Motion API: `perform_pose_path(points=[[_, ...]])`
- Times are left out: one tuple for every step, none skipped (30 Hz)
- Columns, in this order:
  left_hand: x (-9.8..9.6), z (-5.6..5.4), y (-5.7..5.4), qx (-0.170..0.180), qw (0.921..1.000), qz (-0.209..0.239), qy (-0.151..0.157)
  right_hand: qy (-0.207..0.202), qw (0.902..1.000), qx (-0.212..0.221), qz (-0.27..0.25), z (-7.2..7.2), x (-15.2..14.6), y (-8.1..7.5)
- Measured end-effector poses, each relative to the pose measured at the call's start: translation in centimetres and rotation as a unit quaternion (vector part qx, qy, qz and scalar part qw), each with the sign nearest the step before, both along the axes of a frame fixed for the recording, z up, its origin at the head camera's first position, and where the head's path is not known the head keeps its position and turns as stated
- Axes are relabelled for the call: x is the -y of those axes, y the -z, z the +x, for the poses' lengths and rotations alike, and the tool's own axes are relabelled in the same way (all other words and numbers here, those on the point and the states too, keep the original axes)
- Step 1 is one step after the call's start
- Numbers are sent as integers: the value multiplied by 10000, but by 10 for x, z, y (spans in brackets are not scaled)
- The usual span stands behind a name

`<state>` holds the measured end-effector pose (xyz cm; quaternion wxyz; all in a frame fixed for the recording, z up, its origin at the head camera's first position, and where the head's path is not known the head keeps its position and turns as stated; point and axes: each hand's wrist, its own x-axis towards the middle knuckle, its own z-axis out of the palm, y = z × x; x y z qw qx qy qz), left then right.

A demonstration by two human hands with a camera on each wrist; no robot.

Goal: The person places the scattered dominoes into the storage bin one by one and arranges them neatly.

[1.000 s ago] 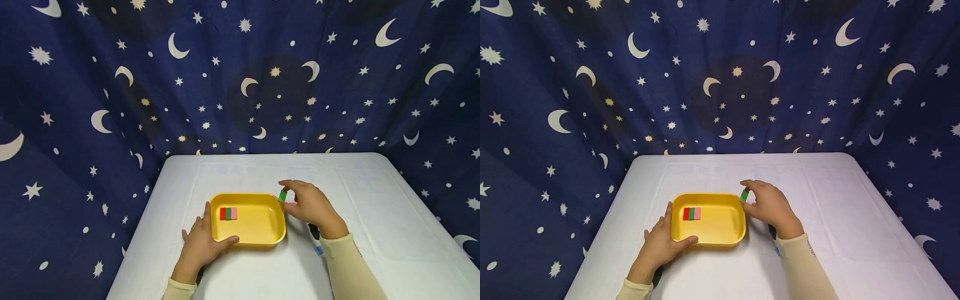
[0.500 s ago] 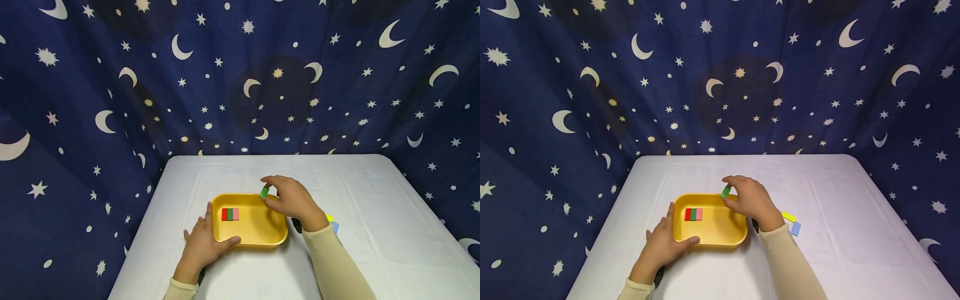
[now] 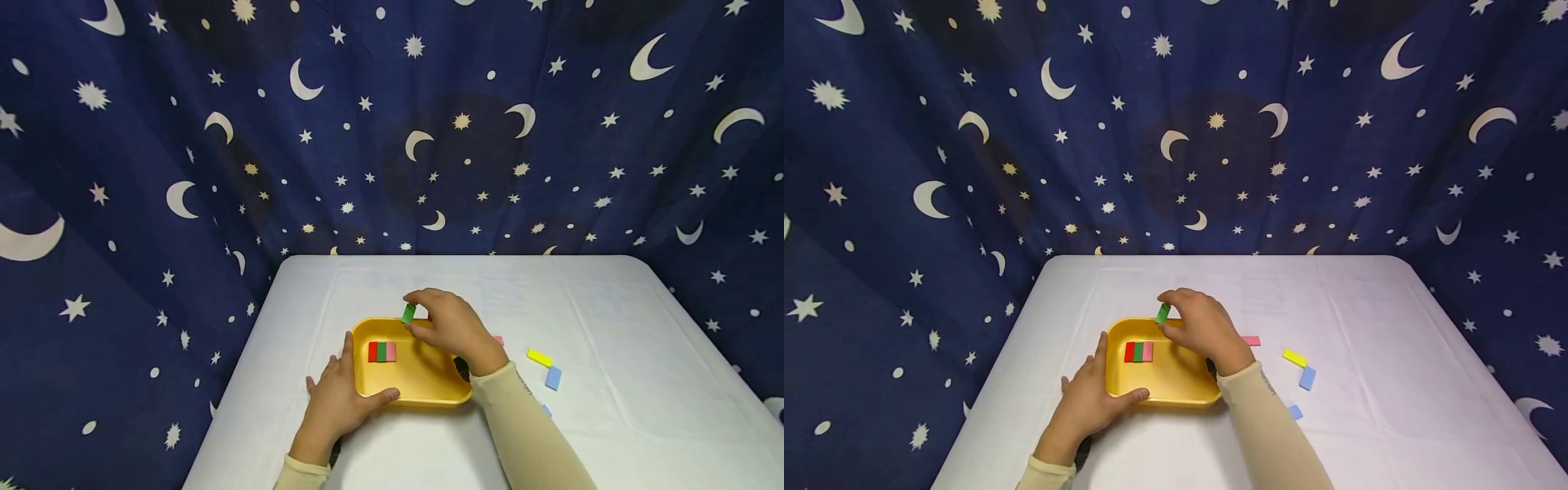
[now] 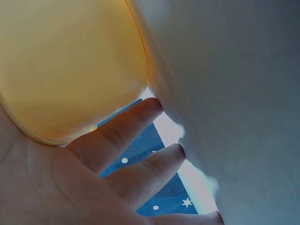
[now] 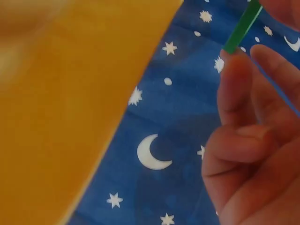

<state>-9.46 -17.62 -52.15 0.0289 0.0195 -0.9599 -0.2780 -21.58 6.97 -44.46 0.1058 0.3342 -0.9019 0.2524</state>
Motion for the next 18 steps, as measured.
perform_pose_path(points=[[0, 0, 0, -7, 10000, -2, 4, -25, 10000, -26, -22, -2, 3, 1], [0, 0, 0, -18, 10000, -10, 8, -49, 10000, -47, -32, -4, 6, 2], [0, 0, 0, 2, 10000, -8, -1, -69, 10000, -55, -39, -6, 9, 3], [-1, 0, -1, 14, 10000, 1, 5, -85, 9999, -48, -29, -7, 12, 4], [-1, 0, -1, 11, 10000, -1, 8, -96, 9999, -32, -16, -8, 15, 5], [-1, 1, -1, 9, 10000, 5, 12, -112, 9999, -20, -1, -9, 17, 6], [-1, 0, -1, 12, 10000, 3, 15, -135, 9999, 10, 20, -10, 20, 7], [-2, 1, -1, 2, 10000, 0, 20, -163, 9998, 20, 58, -10, 22, 9], [-1, 0, -1, 4, 10000, -5, 24, -197, 9998, 35, 96, -11, 24, 9], [-1, 0, -1, 3, 10000, -10, 28, -222, 9996, 37, 150, -11, 26, 10], [-1, 0, 0, -5, 10000, -18, 33, -244, 9995, 27, 215, -11, 28, 10], [0, 0, 0, -2, 10000, -19, 38, -269, 9992, 5, 283, -11, 30, 11], [0, -1, 0, 3, 10000, -18, 37, -289, 9989, -1, 359, -12, 31, 11], [0, -1, 0, -6, 10000, -12, 40, -313, 9986, -7, 421, -12, 33, 11], [1, -1, 0, 8, 10000, -7, 37, -334, 9983, 8, 475, -12, 34, 11], [1, -1, -1, 13, 10000, 2, 36, -357, 9980, 21, 518, -12, 35, 12], [2, -1, -1, -3, 10000, 4, 45, -391, 9977, 40, 551, -12, 36, 13], [3, -1, -1, 3, 10000, 1, 42, -425, 9973, 66, 588, -13, 38, 14]])
